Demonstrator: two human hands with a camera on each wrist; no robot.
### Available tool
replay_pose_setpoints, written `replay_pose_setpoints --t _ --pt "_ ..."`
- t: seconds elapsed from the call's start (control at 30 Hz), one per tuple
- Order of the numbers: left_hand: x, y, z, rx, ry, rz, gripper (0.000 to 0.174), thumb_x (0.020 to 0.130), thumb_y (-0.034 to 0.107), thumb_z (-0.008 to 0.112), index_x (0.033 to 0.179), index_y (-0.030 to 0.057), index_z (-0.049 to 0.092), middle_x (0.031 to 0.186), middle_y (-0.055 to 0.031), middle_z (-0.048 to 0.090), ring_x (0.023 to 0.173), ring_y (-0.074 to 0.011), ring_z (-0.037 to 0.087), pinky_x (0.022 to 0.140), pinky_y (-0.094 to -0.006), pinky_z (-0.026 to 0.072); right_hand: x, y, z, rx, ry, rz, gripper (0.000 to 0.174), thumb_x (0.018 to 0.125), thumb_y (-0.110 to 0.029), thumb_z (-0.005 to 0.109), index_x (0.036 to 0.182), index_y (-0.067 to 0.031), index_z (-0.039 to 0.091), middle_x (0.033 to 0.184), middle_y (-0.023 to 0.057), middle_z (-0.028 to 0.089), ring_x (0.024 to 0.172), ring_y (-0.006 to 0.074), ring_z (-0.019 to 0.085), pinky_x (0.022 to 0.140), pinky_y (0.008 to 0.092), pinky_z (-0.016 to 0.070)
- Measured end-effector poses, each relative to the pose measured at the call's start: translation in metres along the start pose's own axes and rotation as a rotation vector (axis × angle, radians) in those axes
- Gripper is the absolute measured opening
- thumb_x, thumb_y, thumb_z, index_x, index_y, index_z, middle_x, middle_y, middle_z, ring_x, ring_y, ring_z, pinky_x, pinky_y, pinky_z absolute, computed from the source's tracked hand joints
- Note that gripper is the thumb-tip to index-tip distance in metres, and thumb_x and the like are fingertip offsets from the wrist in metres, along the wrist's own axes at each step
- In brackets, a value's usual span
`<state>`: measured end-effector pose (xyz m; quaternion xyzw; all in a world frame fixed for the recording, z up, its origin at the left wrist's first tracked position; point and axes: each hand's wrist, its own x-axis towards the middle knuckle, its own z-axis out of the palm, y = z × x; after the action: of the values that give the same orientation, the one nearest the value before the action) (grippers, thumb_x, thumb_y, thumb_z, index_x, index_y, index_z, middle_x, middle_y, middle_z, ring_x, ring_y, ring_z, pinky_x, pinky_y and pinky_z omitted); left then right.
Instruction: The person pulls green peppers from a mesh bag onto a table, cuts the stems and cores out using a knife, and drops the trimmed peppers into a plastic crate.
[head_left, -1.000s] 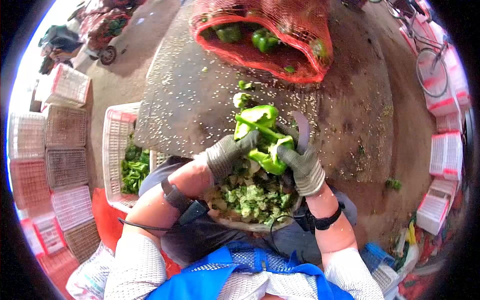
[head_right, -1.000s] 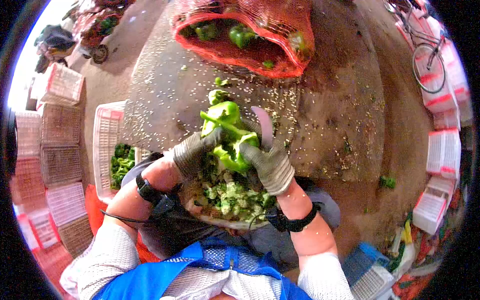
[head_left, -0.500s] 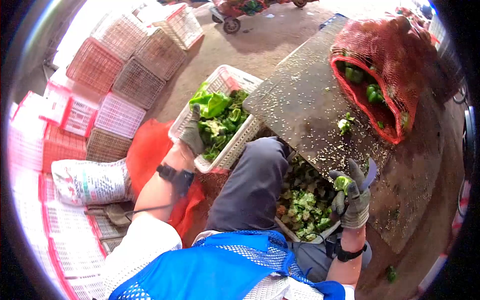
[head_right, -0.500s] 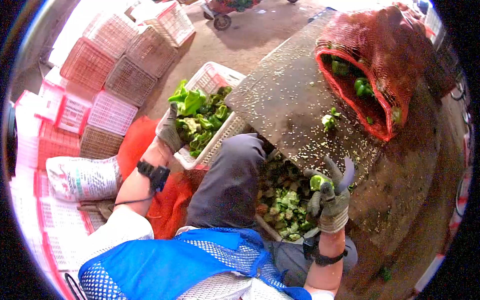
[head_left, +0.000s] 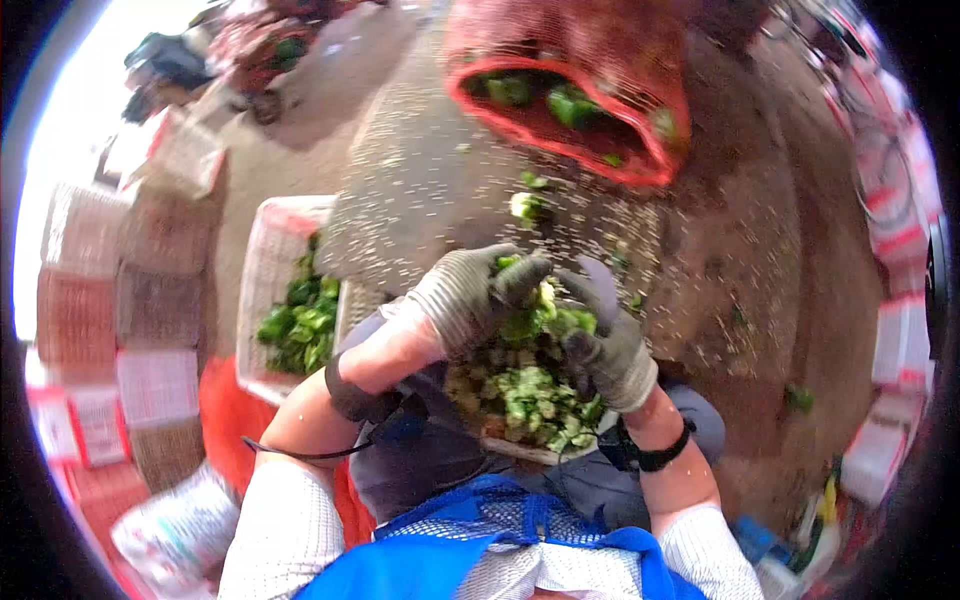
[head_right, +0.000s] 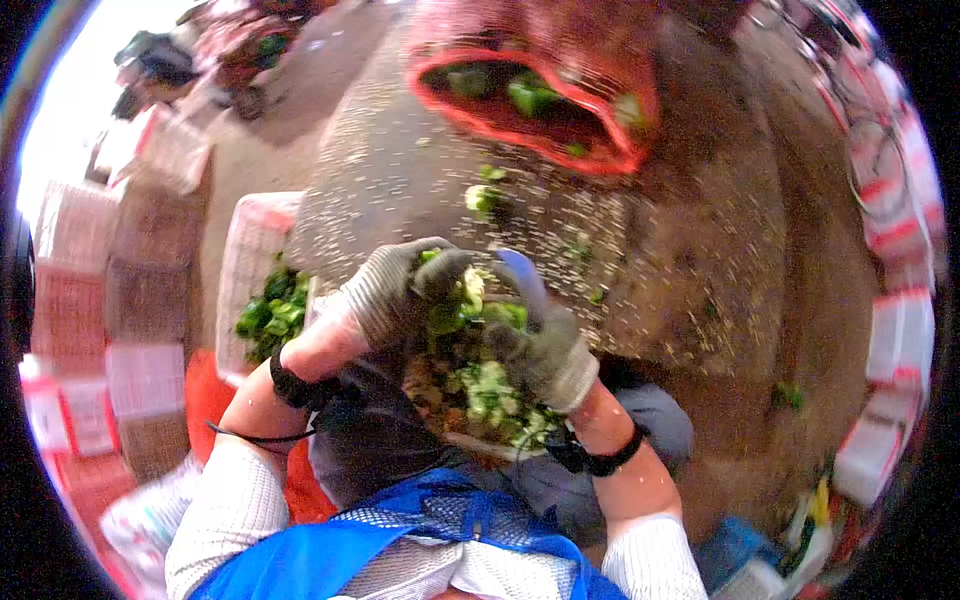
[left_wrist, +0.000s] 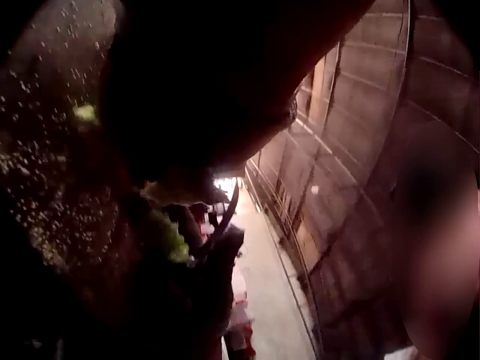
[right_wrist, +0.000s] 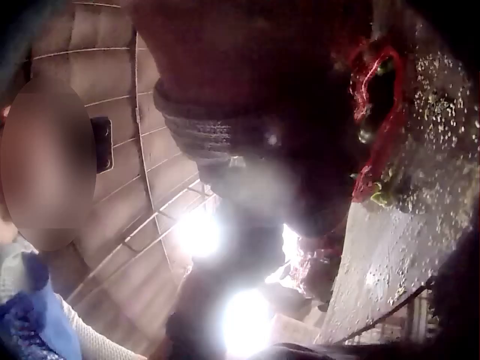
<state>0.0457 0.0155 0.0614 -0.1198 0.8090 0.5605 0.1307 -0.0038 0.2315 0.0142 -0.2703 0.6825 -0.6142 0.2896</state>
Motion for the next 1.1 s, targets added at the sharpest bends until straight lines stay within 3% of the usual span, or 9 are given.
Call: replay_pose_setpoints --t 0.07,0.17,0.3,0.4,0.47,0.6,0.87,0.97,1.1 --pt "0.016 0.021 0.016 0.520 -0.047 0.536 0.022 0.095 0.030 0.064 0.102 0.0091 0.065 0.095 -0.0157 0.070 0.089 -0.0302 0.070 0.076 -0.0356 0.0541 0.003 0.005 -0.009 0.030 0.064 -0.076 0.086 0.087 -0.051 0.069 0.149 -0.0051 0.032 0.130 0.0092 0.061 0.114 0.0152 0.057 0.099 0.0310 0.0448" --pt "0.033 0.029 0.041 0.467 0.047 0.197 0.023 0.092 0.027 0.068 0.103 0.0078 0.064 0.093 -0.0164 0.071 0.089 -0.0358 0.070 0.073 -0.0378 0.0550 0.007 0.001 -0.021 0.070 0.164 -0.052 0.082 0.088 -0.044 0.072 0.149 -0.0045 0.033 0.127 0.0095 0.062 0.114 0.0177 0.059 0.100 0.0337 0.0454" --pt "0.048 0.015 0.050 0.257 0.068 0.366 0.032 0.088 0.032 0.072 0.103 0.0068 0.060 0.073 -0.0163 0.066 0.069 -0.0372 0.067 0.060 -0.0409 0.0526 0.010 0.011 -0.030 -0.023 0.195 0.033 0.074 0.087 -0.033 0.074 0.145 -0.0032 0.038 0.121 0.0100 0.065 0.111 0.0185 0.061 0.098 0.0331 0.0468" --pt "0.070 -0.003 0.052 0.012 0.109 0.372 0.022 0.093 0.029 0.069 0.096 0.0081 0.062 0.075 -0.0073 0.063 0.070 -0.0198 0.064 0.062 -0.0339 0.0516 0.009 0.012 -0.028 0.045 0.228 0.100 0.070 0.084 -0.026 0.077 0.141 -0.0040 0.044 0.116 0.0115 0.066 0.105 0.0174 0.063 0.092 0.0324 0.0496" --pt "0.078 -0.009 0.051 -0.479 0.052 0.028 0.031 0.098 0.040 0.060 0.100 0.0098 0.060 0.082 -0.0004 0.060 0.072 -0.0114 0.058 0.062 -0.0265 0.0491 0.014 0.001 -0.026 0.005 0.240 0.193 0.068 0.084 -0.024 0.078 0.140 -0.0032 0.044 0.115 0.0111 0.066 0.102 0.0164 0.064 0.089 0.0315 0.0511" --pt "0.092 -0.022 0.053 -1.008 0.003 -0.098 0.035 0.097 0.045 0.058 0.106 0.0104 0.058 0.086 0.0011 0.061 0.070 -0.0103 0.058 0.059 -0.0231 0.0481 0.021 0.005 -0.021 0.614 0.247 0.069 0.073 0.091 -0.025 0.072 0.149 -0.0063 0.031 0.109 0.0052 0.065 0.094 0.0128 0.061 0.083 0.0279 0.0522" --pt "0.061 -0.016 0.020 -0.099 -0.350 -0.020 0.035 0.091 0.033 0.060 0.097 0.0002 0.070 0.082 -0.0009 0.065 0.077 -0.0087 0.058 0.069 -0.0273 0.0495 0.021 0.020 -0.021 0.105 0.399 0.057 0.074 0.089 -0.051 0.068 0.142 -0.0073 0.041 0.106 0.0072 0.066 0.097 0.0180 0.064 0.086 0.0319 0.0509" --pt "0.052 -0.006 0.044 -0.314 -0.301 -0.311 0.038 0.089 0.035 0.072 0.105 0.0008 0.071 0.085 0.0003 0.068 0.078 -0.0077 0.059 0.071 -0.0269 0.0502 0.024 0.033 -0.010 -0.115 0.373 -0.012 0.075 0.092 -0.051 0.063 0.146 -0.0079 0.035 0.104 0.0091 0.067 0.096 0.0194 0.064 0.086 0.0329 0.0503" --pt "0.055 -0.021 0.032 -0.508 -0.382 -0.250 0.036 0.089 0.031 0.075 0.111 0.0032 0.071 0.091 0.0017 0.071 0.084 -0.0064 0.060 0.075 -0.0271 0.0511 0.024 0.027 -0.005 -0.039 0.363 0.038 0.070 0.091 -0.050 0.065 0.141 -0.0052 0.043 0.105 0.0103 0.069 0.095 0.0208 0.066 0.085 0.0337 0.0510"
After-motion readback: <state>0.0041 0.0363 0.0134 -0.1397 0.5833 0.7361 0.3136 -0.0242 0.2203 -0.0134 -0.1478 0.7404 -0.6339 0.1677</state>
